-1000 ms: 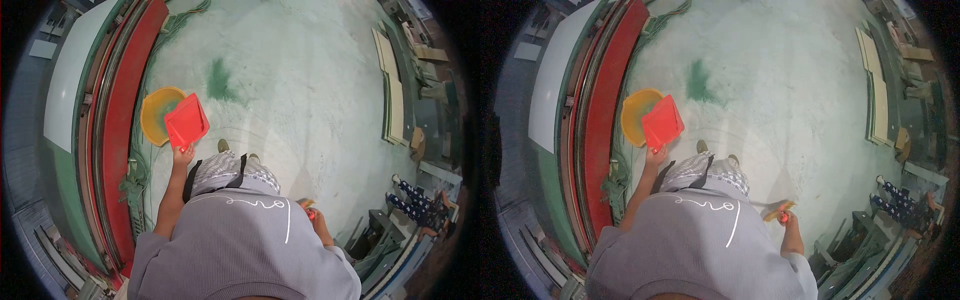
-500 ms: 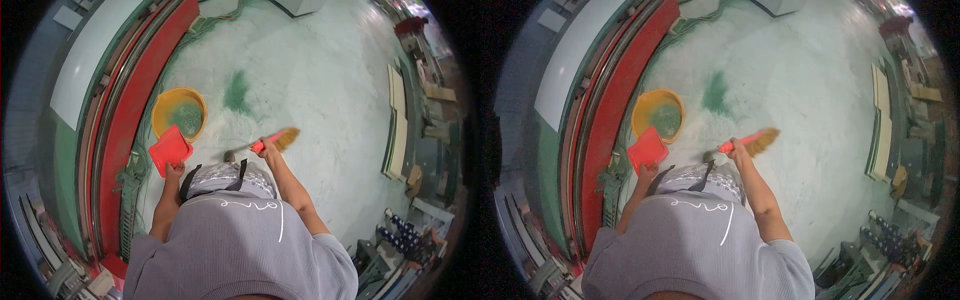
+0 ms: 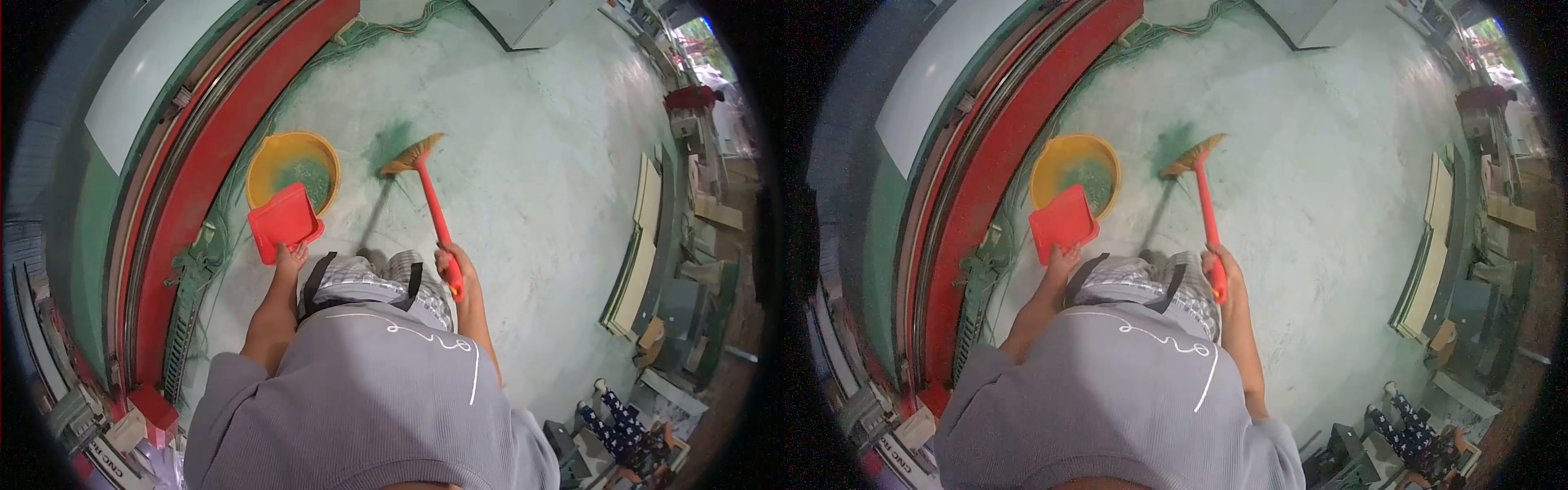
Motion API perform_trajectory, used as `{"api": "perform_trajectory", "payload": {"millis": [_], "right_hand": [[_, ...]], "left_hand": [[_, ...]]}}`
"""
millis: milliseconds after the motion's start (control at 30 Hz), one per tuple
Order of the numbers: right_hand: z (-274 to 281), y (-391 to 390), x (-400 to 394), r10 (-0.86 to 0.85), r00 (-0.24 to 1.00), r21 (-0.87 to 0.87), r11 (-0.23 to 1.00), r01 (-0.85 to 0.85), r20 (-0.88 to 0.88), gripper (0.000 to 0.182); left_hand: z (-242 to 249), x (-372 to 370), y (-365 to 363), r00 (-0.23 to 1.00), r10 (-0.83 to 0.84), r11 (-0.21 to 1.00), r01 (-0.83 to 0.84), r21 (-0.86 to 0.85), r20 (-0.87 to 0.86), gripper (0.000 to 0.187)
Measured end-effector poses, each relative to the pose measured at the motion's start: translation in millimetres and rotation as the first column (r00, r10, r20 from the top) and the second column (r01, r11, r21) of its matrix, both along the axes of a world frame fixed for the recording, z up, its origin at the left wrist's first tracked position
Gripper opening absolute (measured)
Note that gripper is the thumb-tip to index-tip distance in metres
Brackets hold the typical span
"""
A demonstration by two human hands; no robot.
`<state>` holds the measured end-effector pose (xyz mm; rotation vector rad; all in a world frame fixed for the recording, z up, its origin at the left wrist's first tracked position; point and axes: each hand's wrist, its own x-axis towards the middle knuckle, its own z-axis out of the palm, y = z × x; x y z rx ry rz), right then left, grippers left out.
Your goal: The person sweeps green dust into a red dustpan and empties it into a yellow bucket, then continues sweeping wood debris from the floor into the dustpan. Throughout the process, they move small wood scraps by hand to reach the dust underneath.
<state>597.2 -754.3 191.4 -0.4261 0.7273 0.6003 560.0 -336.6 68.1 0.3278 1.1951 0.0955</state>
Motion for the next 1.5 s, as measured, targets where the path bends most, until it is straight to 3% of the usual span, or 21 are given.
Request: {"api": "perform_trajectory", "payload": {"millis": [67, 200, 333, 400, 467, 533, 633, 700, 767, 833, 867, 900, 933, 967, 1000, 1067, 1167, 1233, 1333, 1433, 1500], "right_hand": [[19.6, -19.1, -39.6, -0.002, 1.0, -0.091, 0.996, 0.004, 0.029, 0.019], [62.7, -53.4, -109.3, -0.274, 0.961, -0.214, 0.941, 0.263, -0.025, 0.017], [28.3, -116.7, -150.0, -0.379, 0.92, -0.279, 0.898, 0.34, -0.101, 0.013], [16.4, -163.6, -156.3, -0.356, 0.932, -0.281, 0.904, 0.323, -0.074, 0.011], [-23.4, -229.3, -158.3, -0.451, 0.874, -0.091, 0.892, 0.442, -0.179, 0.014], [-63.5, -279.9, -144.9, -0.486, 0.842, -0.145, 0.874, 0.464, -0.233, 0.018], [-58.7, -305.0, -103.5, -0.338, 0.928, -0.145, 0.937, 0.317, -0.157, 0.017], [-45.7, -285.3, -53.9, -0.443, 0.887, -0.537, 0.784, 0.312, -0.131, 0.015], [-55.7, -254.9, -8.0, -0.49, 0.852, -0.459, 0.81, 0.366, -0.185, 0.016], [-84.9, -224.9, 33.0, -0.298, 0.95, -0.367, 0.897, 0.246, -0.091, 0.016], [-90.1, -204.5, 52.0, -0.12, 0.989, -0.347, 0.934, 0.084, -0.085, 0.015], [-72.7, -173.4, 69.0, -0.062, 0.993, -0.304, 0.952, 0.03, -0.096, 0.014], [-56.1, -143.9, 82.8, 0.076, 0.995, -0.412, 0.906, -0.095, -0.061, 0.014], [-77.4, -100.6, 90.9, 0.159, 0.986, -0.316, 0.934, -0.167, -0.052, 0.01], [-67.4, -83.9, 102.6, 0.279, 0.96, -0.337, 0.905, -0.261, 0.006, 0.011], [-48.3, -48.1, 127.6, 0.238, 0.971, -0.36, 0.906, -0.222, 0.001, 0.018], [-12.2, -30.4, 170.4, 0.391, 0.912, -0.297, 0.892, -0.342, 0.125, 0.017], [-4.5, -22.6, 191.3, 0.474, 0.863, -0.087, 0.881, -0.466, 0.177, 0.016], [11.4, -41.0, 210.9, 0.526, 0.835, -0.017, 0.848, -0.531, 0.164, 0.02], [39.8, -65.8, 216.3, 0.592, 0.771, -0.261, 0.803, -0.536, 0.235, 0.019], [43.7, -94.6, 214.1, 0.706, 0.668, -0.519, 0.673, -0.528, 0.236, 0.02]], "left_hand": [[17.1, 12.6, -5.0, 0.999, 0.021, 1.0, -0.02, 0.024, -0.036, 0.032], [13.9, 31.7, -3.4, 0.998, -0.066, 0.998, 0.066, -0.003, 0.0, 0.039], [27.8, 29.9, -14.1, 0.986, -0.094, 0.995, 0.096, -0.012, 0.141, 0.035], [57.8, 42.4, -20.4, 0.998, -0.061, 0.998, 0.061, 0.0, 0.029, 0.03], [62.7, 45.7, -19.2, 0.992, -0.093, 0.996, 0.093, 0.006, 0.079, 0.03], [61.7, 52.2, -23.0, 0.987, -0.111, 0.994, 0.11, 0.019, 0.112, 0.031], [90.9, 52.5, -36.3, 0.988, -0.017, 0.997, 0.028, -0.072, 0.153, 0.034], [101.5, 52.9, -49.2, 0.957, 0.015, 0.995, 0.016, -0.103, 0.29, 0.035], [118.1, 52.3, -63.1, 0.971, 0.051, 0.999, -0.045, -0.03, 0.233, 0.034], [119.5, 46.3, -79.4, 0.977, 0.1, 0.994, -0.108, 0.032, 0.187, 0.034], [109.6, 41.0, -82.4, 0.965, 0.101, 0.994, -0.109, 0.02, 0.241, 0.035], [98.7, 32.8, -86.1, 0.951, 0.107, 0.993, -0.115, 0.011, 0.29, 0.036], [88.3, 22.7, -91.0, 0.946, 0.14, 0.989, -0.15, 0.011, 0.291, 0.036], [72.6, 4.3, -69.6, 0.949, 0.141, 0.989, -0.149, 0.006, 0.281, 0.036], [70.2, -7.0, -74.4, 0.954, 0.135, 0.99, -0.143, 0.008, 0.267, 0.036], [69.1, -23.6, -87.0, 0.959, 0.218, 0.975, -0.223, 0.009, 0.181, 0.036], [66.2, -39.0, -96.7, 0.961, 0.263, 0.964, -0.265, 0.015, 0.084, 0.036], [50.7, -53.5, -90.4, 0.967, 0.245, 0.969, -0.246, 0.004, 0.076, 0.036], [25.1, -50.3, -97.6, 0.967, 0.253, 0.967, -0.252, 0.042, -0.02, 0.041], [-17.6, -10.2, -88.9, 0.952, 0.301, 0.945, -0.291, -0.152, 0.052, 0.041], [-42.5, 5.2, -110.2, 0.927, 0.366, 0.9, -0.33, -0.286, 0.079, 0.042]]}}
